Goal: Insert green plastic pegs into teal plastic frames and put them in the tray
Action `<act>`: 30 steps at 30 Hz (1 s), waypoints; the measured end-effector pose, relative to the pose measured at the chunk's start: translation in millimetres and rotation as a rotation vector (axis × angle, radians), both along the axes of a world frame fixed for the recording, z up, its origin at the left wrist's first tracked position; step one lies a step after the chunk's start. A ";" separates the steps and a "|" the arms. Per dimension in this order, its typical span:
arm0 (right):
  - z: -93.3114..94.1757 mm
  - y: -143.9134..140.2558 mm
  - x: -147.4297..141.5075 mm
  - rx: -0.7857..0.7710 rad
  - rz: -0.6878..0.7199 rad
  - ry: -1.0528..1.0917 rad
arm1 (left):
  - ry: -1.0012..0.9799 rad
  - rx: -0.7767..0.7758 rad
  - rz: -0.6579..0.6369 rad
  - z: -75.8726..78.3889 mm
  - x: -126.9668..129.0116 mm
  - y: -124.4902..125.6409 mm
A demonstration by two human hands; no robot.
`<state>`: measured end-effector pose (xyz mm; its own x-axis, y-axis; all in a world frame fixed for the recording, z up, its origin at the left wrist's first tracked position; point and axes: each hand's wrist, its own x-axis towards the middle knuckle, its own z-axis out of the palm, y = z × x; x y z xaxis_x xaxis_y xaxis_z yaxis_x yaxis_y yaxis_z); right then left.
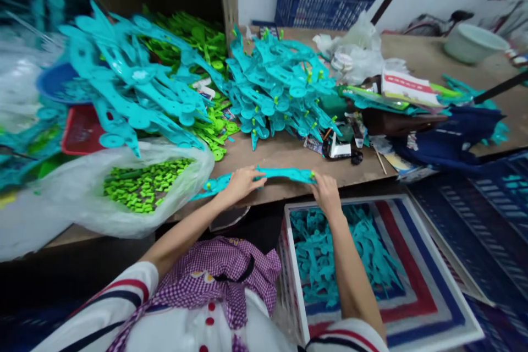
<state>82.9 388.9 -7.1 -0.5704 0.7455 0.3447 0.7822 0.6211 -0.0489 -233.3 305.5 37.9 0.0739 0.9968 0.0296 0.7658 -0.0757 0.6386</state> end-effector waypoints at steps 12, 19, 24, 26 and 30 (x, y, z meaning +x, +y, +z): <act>94.3 36.1 -15.0 0.658 -0.655 0.527 | -0.670 0.234 0.401 47.2 -72.7 -145.9; 196.7 181.1 -163.5 0.270 -0.539 0.104 | -1.398 -0.306 0.684 8.6 -61.1 -171.6; 208.6 181.6 -199.9 0.182 -0.491 -0.074 | -1.524 -0.205 0.789 8.9 -81.7 -186.9; 197.3 144.0 -203.2 0.289 -0.417 0.030 | -1.551 -0.195 0.770 3.5 -89.7 -189.0; 135.8 17.9 -238.6 0.184 0.090 0.419 | -1.584 -0.230 0.758 -10.6 -93.8 -185.6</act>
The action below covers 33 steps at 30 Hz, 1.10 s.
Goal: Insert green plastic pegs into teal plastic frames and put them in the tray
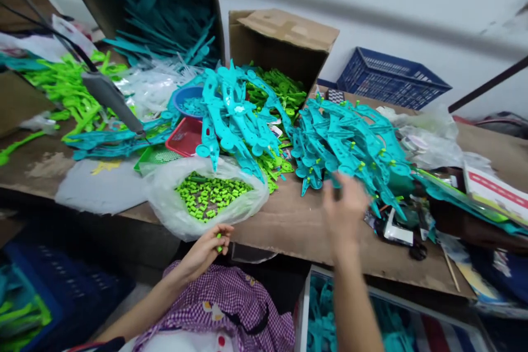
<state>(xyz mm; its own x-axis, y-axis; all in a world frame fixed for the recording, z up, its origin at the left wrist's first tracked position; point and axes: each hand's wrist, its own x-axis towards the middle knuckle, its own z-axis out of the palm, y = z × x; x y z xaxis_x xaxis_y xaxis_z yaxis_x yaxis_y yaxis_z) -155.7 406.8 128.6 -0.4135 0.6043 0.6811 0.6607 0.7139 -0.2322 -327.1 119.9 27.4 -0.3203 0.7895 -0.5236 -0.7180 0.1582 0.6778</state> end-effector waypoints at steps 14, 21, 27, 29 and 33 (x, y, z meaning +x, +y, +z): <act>-39.8 -63.1 -265.4 -0.421 0.282 -0.207 | 0.063 -0.042 -0.188 -10.7 -1.5 -20.8; -53.4 -13.5 -292.4 -0.330 0.409 0.055 | -0.165 0.090 -0.062 -14.2 2.9 -32.8; -25.1 -2.8 -246.8 -0.458 0.359 0.543 | -0.212 0.083 -0.049 -6.8 -0.6 -40.4; -27.3 -6.8 -194.9 -0.576 0.355 0.617 | -0.225 0.078 -0.064 -3.1 -0.5 -44.4; -62.6 -27.3 -35.1 -0.887 0.174 0.708 | -0.244 0.032 0.013 1.0 -1.8 -50.7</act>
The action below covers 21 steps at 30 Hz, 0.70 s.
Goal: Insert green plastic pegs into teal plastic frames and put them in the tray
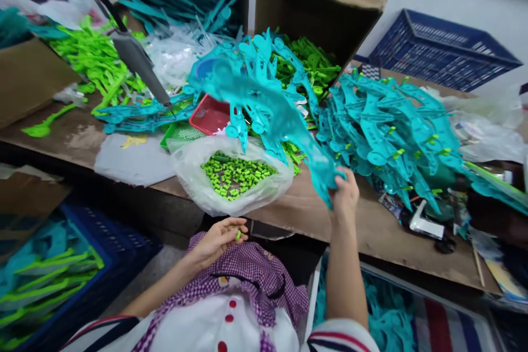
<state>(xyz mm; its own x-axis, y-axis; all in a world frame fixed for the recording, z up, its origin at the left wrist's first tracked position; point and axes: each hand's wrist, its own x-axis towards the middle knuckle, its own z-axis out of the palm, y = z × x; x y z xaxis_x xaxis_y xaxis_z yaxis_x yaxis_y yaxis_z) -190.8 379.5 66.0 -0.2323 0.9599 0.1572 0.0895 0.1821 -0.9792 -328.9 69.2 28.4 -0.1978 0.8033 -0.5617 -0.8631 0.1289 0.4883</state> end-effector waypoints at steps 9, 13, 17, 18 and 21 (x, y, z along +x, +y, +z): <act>-51.9 -38.4 284.8 -0.535 -0.170 -0.442 | -0.004 0.097 0.191 40.6 -2.9 78.6; -41.7 20.3 309.9 -0.421 -0.088 -0.573 | -0.018 0.129 0.327 48.2 13.6 159.3; -20.4 83.3 290.3 -0.127 0.105 -0.790 | -0.129 0.089 0.295 39.4 31.2 199.6; -14.5 87.6 276.2 -0.042 0.102 -0.844 | -0.145 0.063 0.276 35.0 35.3 200.6; -5.2 57.0 210.2 0.200 0.027 -0.861 | -0.125 -0.023 0.260 18.5 48.4 190.0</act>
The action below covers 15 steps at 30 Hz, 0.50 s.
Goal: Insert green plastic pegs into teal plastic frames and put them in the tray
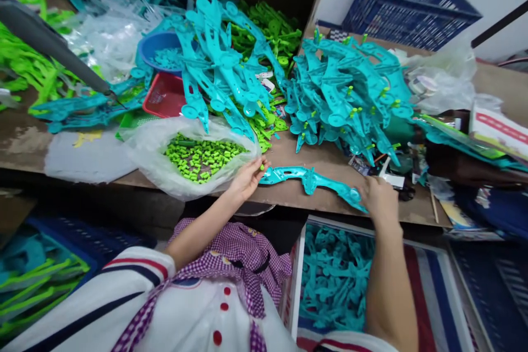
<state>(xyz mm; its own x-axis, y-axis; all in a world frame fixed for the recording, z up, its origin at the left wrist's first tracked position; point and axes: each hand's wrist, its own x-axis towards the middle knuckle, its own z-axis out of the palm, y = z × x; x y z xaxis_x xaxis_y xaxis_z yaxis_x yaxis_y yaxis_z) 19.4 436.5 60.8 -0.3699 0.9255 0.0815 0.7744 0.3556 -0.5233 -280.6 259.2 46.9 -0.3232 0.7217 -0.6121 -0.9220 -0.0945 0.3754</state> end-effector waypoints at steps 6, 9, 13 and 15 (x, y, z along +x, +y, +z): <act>-23.5 -146.9 -154.8 -0.175 0.437 0.342 | 0.088 -0.017 -0.071 -21.0 19.3 -35.4; -32.7 -177.5 -179.2 -0.171 0.386 0.444 | 0.108 0.001 -0.104 -23.9 19.0 -49.9; -33.2 -185.9 -169.6 -0.238 0.273 0.497 | 0.283 0.016 -0.154 -29.2 23.5 -64.2; -34.8 -188.3 -165.3 -0.312 0.161 0.557 | 0.427 0.002 -0.159 -32.2 28.5 -68.4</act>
<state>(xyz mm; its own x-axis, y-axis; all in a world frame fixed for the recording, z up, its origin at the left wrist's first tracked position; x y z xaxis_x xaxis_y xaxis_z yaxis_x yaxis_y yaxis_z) -145.9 248.2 26.0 -0.4856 0.8734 0.0371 0.3078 0.2106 -0.9279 -252.1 190.7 14.7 -0.4311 0.7838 -0.4470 -0.6881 0.0349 0.7248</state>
